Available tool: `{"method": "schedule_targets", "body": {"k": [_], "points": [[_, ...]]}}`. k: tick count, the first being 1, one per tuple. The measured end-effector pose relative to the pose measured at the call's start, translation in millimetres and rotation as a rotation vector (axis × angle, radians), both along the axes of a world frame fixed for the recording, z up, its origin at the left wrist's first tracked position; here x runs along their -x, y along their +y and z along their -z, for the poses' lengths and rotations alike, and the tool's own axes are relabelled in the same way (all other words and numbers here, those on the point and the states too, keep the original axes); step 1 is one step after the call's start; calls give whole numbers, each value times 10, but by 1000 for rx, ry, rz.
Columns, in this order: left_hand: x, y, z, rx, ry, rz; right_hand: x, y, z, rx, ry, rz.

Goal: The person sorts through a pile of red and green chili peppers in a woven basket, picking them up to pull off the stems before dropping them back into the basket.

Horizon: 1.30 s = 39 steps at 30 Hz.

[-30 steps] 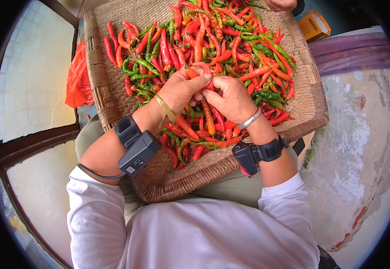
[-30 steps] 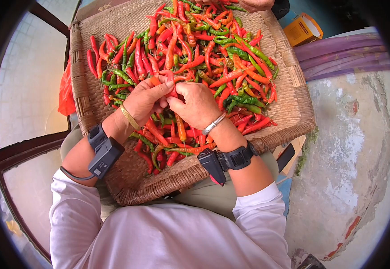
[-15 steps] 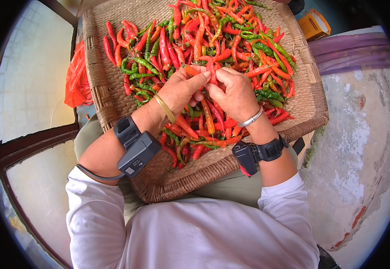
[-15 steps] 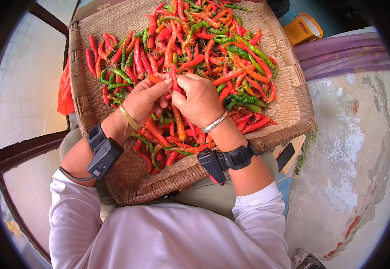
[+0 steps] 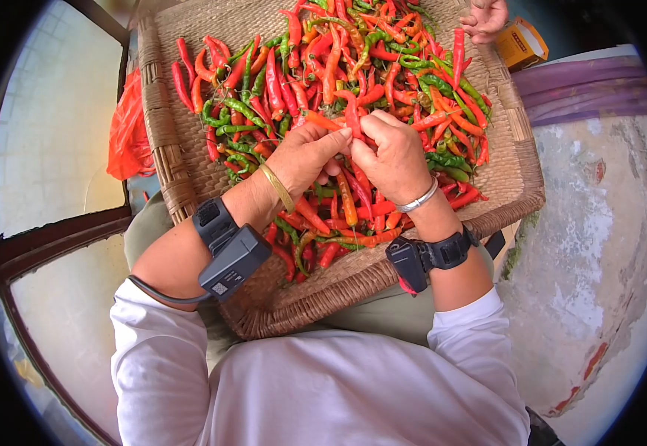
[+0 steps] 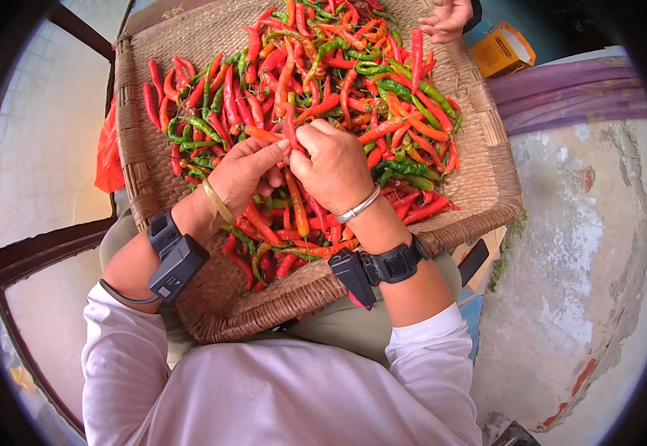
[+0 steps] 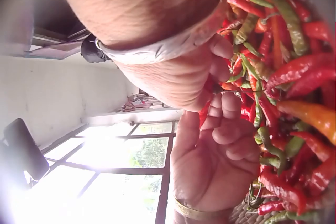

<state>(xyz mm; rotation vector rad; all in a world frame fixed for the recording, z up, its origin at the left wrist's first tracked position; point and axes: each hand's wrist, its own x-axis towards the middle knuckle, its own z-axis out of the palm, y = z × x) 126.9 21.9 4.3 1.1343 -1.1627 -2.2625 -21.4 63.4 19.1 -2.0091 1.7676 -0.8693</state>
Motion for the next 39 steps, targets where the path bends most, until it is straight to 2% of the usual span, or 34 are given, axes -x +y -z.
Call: {"method": "schedule_targets", "body": {"k": [11,18,25,26,28,32,35,36,37,38,39], "points": [[12,-6,14,18,34,-42,60,-27,-13,51,-11,26],[33,49,15,101,0,53,119,-37,-92,76,26,91],[40,8,41,267,21,115,187,1,-99,63,-86,213],[14,-18,65,272,33,95,218,7,-28,-17,-363,294],[24,-49,77,463,-42,195,252,21,-82,-52,-349,325],[8,-62,30,611,-88,166,374,9,-93,-70,-215,338],[-11,-74,-24,646,-92,196,482,-176,-302,44,-137,327],[-11,-70,-53,682,-116,237,551,-303,-418,-14,-165,399],[-5,-62,-45,679,-110,244,543,-429,-536,87,-394,394],[-1,-67,-39,697,-116,246,779,-589,-492,248,-225,363],[4,-83,-41,719,-125,243,1004,-753,-355,370,-379,359]]}}
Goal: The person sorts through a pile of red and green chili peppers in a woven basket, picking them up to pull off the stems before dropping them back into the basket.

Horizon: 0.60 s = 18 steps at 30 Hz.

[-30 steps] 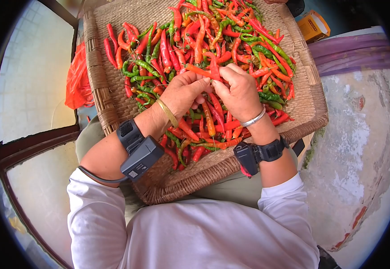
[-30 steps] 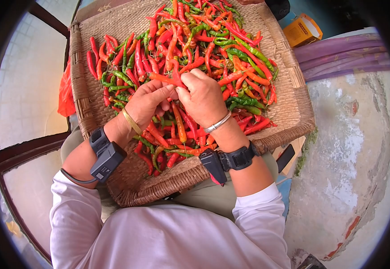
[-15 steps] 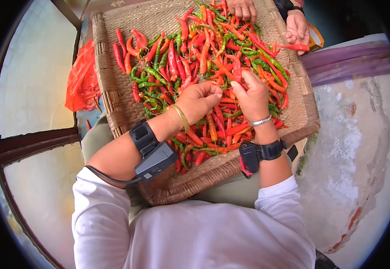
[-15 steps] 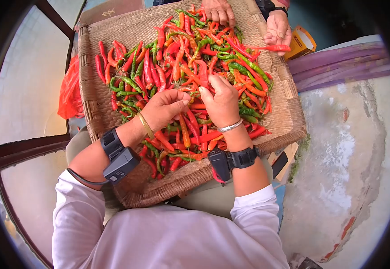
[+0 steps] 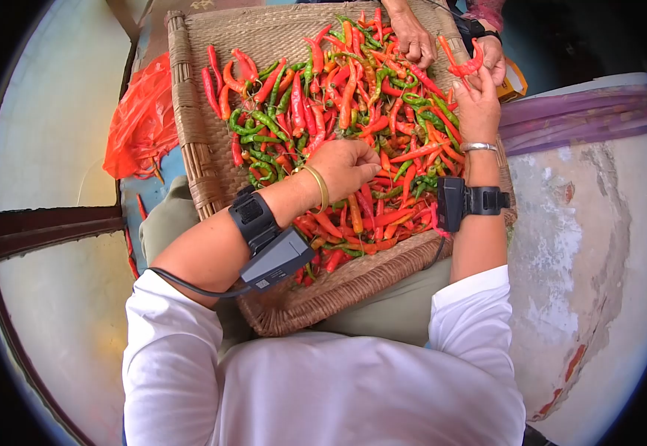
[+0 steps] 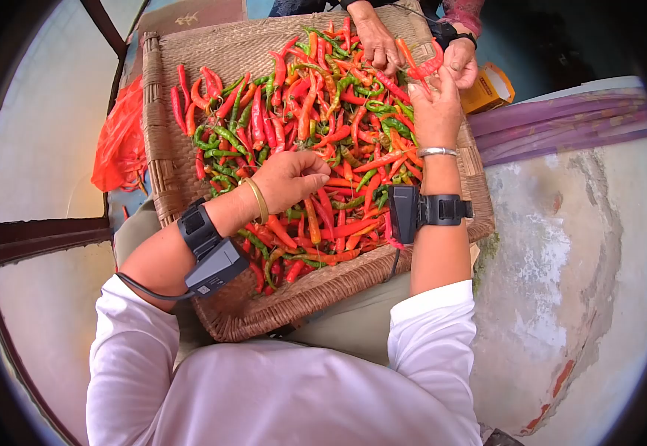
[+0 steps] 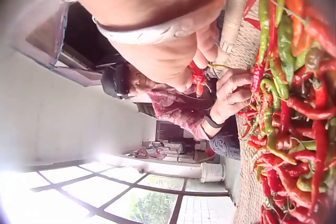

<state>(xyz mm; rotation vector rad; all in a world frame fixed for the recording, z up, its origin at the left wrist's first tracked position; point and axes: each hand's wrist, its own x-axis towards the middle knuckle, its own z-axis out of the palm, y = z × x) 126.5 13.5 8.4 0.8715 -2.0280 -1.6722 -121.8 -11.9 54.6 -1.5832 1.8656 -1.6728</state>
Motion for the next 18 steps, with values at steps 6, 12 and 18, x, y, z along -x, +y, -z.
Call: {"method": "schedule_targets", "body": {"k": [6,12,18], "points": [[23,-32,-7,-3,-24,-15,-356,242,132,-407,268,-165],[57,-34,12,-10,1,-22,-755,435,538,-500,725,-305],[79,-53,90,240,117,-283,-783,532,163,-321,506,-144]]}}
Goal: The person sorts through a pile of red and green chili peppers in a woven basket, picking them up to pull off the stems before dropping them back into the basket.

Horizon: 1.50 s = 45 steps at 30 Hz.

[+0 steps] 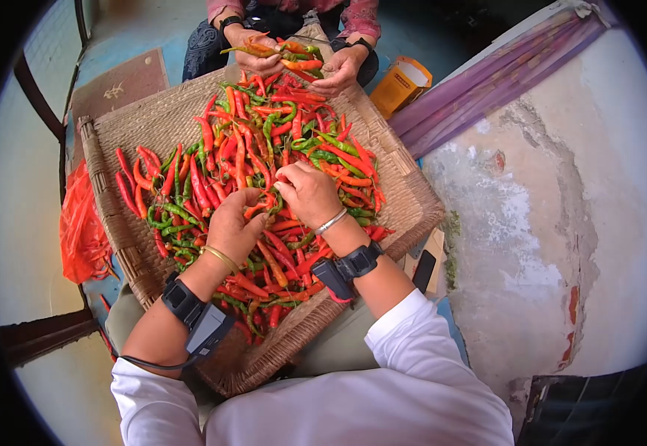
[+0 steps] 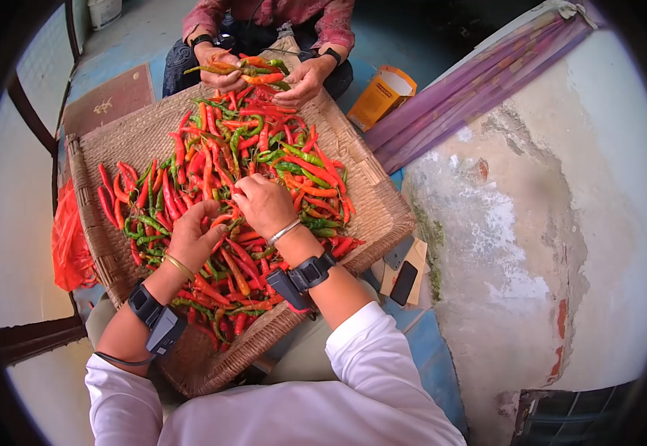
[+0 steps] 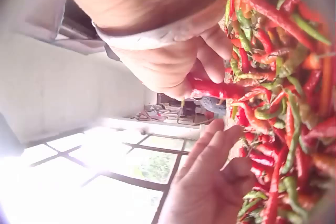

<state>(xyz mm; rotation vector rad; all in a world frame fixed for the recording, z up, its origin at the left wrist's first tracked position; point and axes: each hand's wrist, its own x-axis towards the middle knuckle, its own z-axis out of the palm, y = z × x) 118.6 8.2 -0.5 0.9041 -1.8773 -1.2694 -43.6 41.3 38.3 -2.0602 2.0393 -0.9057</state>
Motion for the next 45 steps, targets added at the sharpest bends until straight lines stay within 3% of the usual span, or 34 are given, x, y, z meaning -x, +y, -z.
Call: {"method": "schedule_targets", "body": {"k": [2,3,5,7,10,11,13,17,19,21,22,23,25,26,27,29,31,33,39,43,45], "points": [[37,-16,68,135,63,-67,-29,86,-102,9,-335,64],[21,-9,13,17,62,1,-62,135,-145,-50,-652,44],[2,21,-13,-95,57,76,-73,191,-132,-181,-983,47],[-18,44,-23,-211,0,237,-41,220,-33,-182,-998,40],[-28,61,72,-129,-29,262,-1,212,48,-310,-1412,121],[-25,58,120,-57,-59,293,26,212,45,-306,-1410,121],[-34,80,49,-79,-99,312,64,184,14,-336,-1698,27],[-36,179,-149,-289,1,395,220,126,47,-385,-1716,-22],[-11,201,-64,-356,-4,215,309,62,-69,-239,-1684,-40],[-12,158,-22,-416,21,208,317,22,-247,33,-1762,15],[-13,140,-24,-463,22,167,401,28,-230,43,-1754,-122],[-14,124,-30,-510,22,125,440,33,-232,42,-1750,-126],[-26,100,-19,-551,38,147,492,31,-230,-103,-1230,38],[-27,101,39,-566,81,186,589,49,-102,-206,-843,75],[-34,104,74,-581,126,224,560,97,-156,-210,-839,70],[-29,136,68,-584,131,224,467,217,-282,-194,385,246],[-23,165,71,-423,27,253,532,280,-150,-200,355,263],[-31,184,11,-485,1,257,592,310,-80,-329,387,226],[-19,196,97,-361,-59,275,507,257,-98,-564,327,263],[-5,195,78,-420,-86,272,431,328,-89,-547,343,151],[-4,194,90,-415,-97,273,361,369,-165,-542,229,131]]}}
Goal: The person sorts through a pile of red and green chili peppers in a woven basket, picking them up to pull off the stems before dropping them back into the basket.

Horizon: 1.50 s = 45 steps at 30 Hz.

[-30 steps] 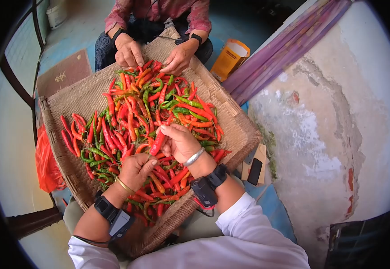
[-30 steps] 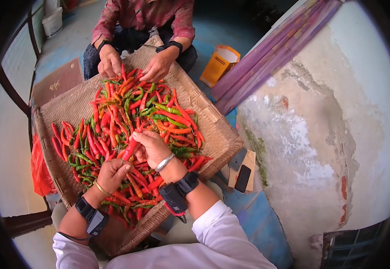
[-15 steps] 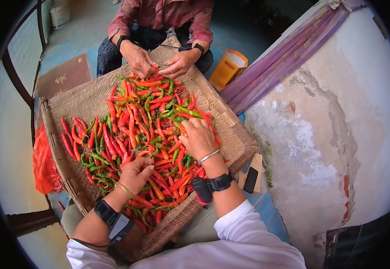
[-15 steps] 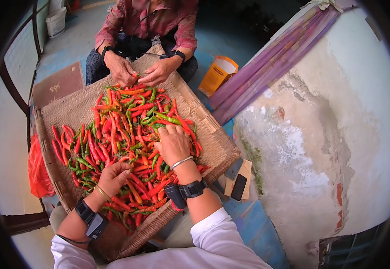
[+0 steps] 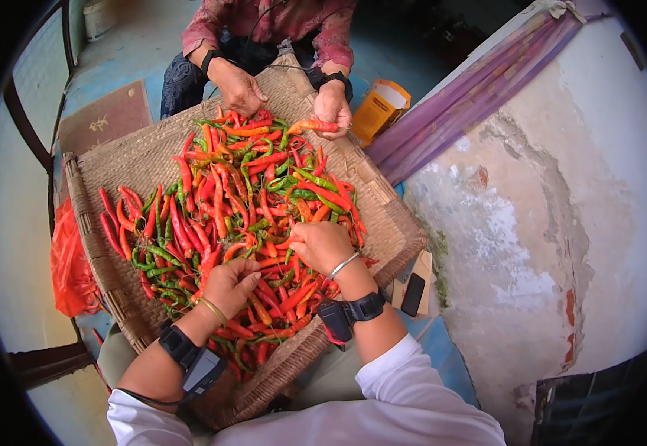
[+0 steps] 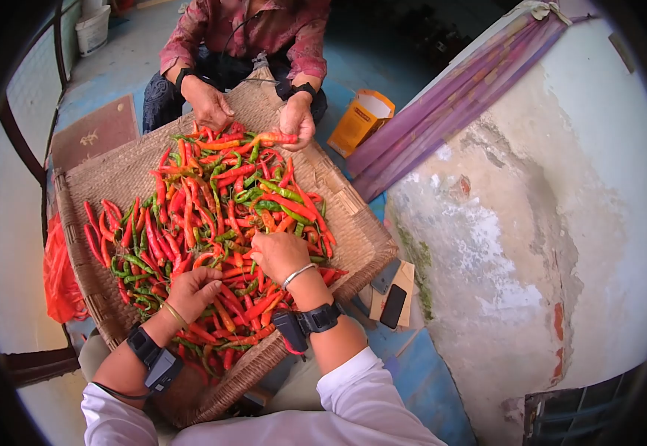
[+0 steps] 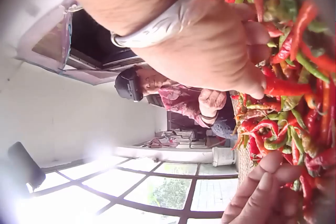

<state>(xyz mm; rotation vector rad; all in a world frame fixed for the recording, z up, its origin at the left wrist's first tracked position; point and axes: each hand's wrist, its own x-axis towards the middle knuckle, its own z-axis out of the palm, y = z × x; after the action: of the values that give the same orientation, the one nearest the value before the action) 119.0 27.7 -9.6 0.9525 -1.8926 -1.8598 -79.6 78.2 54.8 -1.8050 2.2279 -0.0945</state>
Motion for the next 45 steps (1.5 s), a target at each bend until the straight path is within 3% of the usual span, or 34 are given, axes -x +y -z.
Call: {"method": "schedule_targets", "body": {"k": [2,3,5,6,8,10,11,13,16,18,20,22,25,26,27,29,32,34,37,40,43,45], "points": [[25,26,11,60,103,-90,-85,98,-78,94,-46,-46],[38,35,-24,55,105,-90,-115,139,-101,158,-205,-75],[44,37,-141,410,160,-165,-165,212,-102,244,-427,-144],[36,36,-142,407,159,-167,-205,237,-96,240,-427,-145],[4,27,-125,180,117,82,-287,280,-103,211,-807,-51],[0,33,-118,287,118,121,-302,308,-111,131,-934,30],[5,40,-119,397,124,158,-285,318,-86,125,-1170,119],[4,57,-152,373,96,175,-254,313,11,117,-1541,236],[-28,44,-177,274,71,178,-273,277,-31,54,-1622,272],[-52,14,-194,196,74,169,-217,227,-107,30,-1543,284],[-57,-31,-195,35,1,86,-143,157,-69,492,-400,45],[-65,-181,-154,83,-108,140,-76,133,-79,434,58,118],[-26,-394,-255,415,-141,137,96,125,109,313,43,150],[9,-425,-249,26,100,-30,126,131,182,264,88,168],[36,-513,-258,-132,361,-135,124,130,205,215,133,187],[37,-616,-332,-69,486,-316,89,140,251,191,142,190],[6,-638,-286,-43,451,-478,119,122,281,121,108,189],[-10,-633,-37,-153,329,-273,126,105,271,77,63,187],[45,-351,13,-84,246,-131,74,91,199,30,117,140],[54,-230,32,155,92,28,2,97,153,101,83,106],[46,-178,-117,329,48,44,-153,130,40,268,-292,37],[39,-158,-239,336,45,66,-284,143,-30,235,-600,25]]}}
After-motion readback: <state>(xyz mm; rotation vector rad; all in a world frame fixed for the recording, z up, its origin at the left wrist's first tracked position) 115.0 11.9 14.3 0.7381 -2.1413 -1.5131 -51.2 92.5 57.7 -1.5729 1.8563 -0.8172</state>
